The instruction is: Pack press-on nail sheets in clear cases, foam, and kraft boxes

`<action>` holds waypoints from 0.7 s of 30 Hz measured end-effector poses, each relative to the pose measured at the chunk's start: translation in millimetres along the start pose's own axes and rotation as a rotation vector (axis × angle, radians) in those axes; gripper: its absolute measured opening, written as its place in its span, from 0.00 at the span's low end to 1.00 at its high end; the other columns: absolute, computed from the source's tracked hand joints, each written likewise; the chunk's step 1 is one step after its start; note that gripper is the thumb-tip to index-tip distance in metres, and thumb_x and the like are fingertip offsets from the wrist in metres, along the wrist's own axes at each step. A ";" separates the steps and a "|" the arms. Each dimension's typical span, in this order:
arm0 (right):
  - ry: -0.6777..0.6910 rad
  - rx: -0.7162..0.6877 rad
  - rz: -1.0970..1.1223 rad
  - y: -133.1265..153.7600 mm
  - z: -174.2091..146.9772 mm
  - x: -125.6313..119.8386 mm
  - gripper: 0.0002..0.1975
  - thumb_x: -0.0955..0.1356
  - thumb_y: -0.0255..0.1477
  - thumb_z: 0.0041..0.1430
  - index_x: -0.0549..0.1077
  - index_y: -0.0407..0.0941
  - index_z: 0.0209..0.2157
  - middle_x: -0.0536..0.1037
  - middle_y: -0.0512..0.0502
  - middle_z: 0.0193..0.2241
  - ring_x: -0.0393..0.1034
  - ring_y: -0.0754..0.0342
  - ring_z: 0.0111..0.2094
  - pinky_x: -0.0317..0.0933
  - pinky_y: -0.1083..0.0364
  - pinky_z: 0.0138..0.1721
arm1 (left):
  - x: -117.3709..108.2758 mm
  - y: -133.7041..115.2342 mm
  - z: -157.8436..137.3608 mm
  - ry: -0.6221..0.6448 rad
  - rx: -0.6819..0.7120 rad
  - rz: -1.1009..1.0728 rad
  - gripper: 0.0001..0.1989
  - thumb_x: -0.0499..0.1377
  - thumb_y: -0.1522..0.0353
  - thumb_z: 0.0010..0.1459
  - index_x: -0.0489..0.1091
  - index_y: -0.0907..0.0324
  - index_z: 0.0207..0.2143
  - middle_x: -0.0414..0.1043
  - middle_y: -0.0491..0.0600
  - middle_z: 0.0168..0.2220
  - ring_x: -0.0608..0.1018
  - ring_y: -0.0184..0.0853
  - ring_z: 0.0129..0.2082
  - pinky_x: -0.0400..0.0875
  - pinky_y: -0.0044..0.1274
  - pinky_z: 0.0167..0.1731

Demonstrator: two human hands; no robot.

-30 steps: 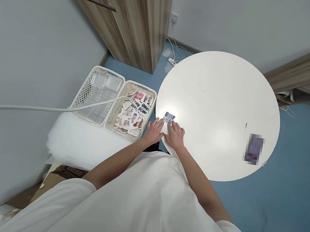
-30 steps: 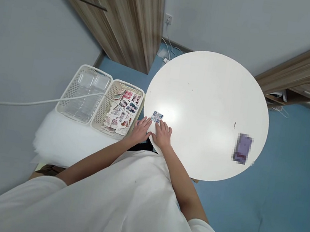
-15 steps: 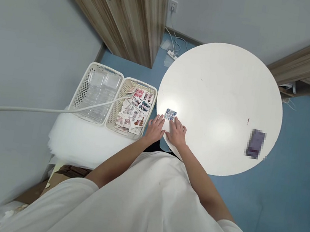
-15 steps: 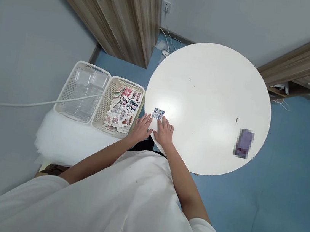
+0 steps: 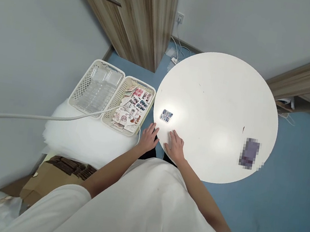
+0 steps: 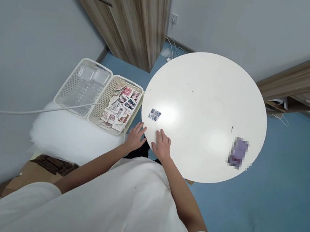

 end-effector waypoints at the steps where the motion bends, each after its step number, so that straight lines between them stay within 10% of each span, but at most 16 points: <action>1: 0.002 -0.022 0.015 -0.8 -5.6 -1.0 0.28 0.59 0.33 0.59 0.52 0.42 0.60 0.55 0.34 0.60 0.53 0.45 0.58 0.49 0.44 0.52 | 2.0 -1.9 -4.6 -0.006 -0.007 -0.017 0.24 0.52 0.66 0.56 0.58 0.62 0.56 0.48 0.59 0.63 0.50 0.47 0.63 0.53 0.39 0.55; 11: 0.075 -0.193 0.269 -27.5 -52.6 -14.8 0.25 0.59 0.27 0.59 0.54 0.46 0.59 0.70 0.42 0.46 0.70 0.53 0.36 0.64 0.50 0.40 | 33.3 -27.3 -59.3 0.008 -0.269 -0.286 0.26 0.52 0.65 0.55 0.57 0.61 0.56 0.60 0.58 0.56 0.65 0.43 0.55 0.63 0.35 0.52; 21: 0.388 -0.430 0.180 -17.7 -84.2 3.7 0.16 0.60 0.26 0.59 0.68 0.47 0.48 0.75 0.45 0.40 0.71 0.54 0.37 0.64 0.55 0.39 | 74.3 -57.7 -119.5 0.243 -0.410 -0.382 0.28 0.55 0.60 0.51 0.61 0.62 0.53 0.64 0.59 0.54 0.66 0.48 0.55 0.61 0.36 0.51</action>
Point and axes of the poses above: each hand's wrist, its own z-axis towards the middle knuckle, its own x-axis out of the palm, y = z × x, the point moved 7 cm from there along z, towards the middle knuckle
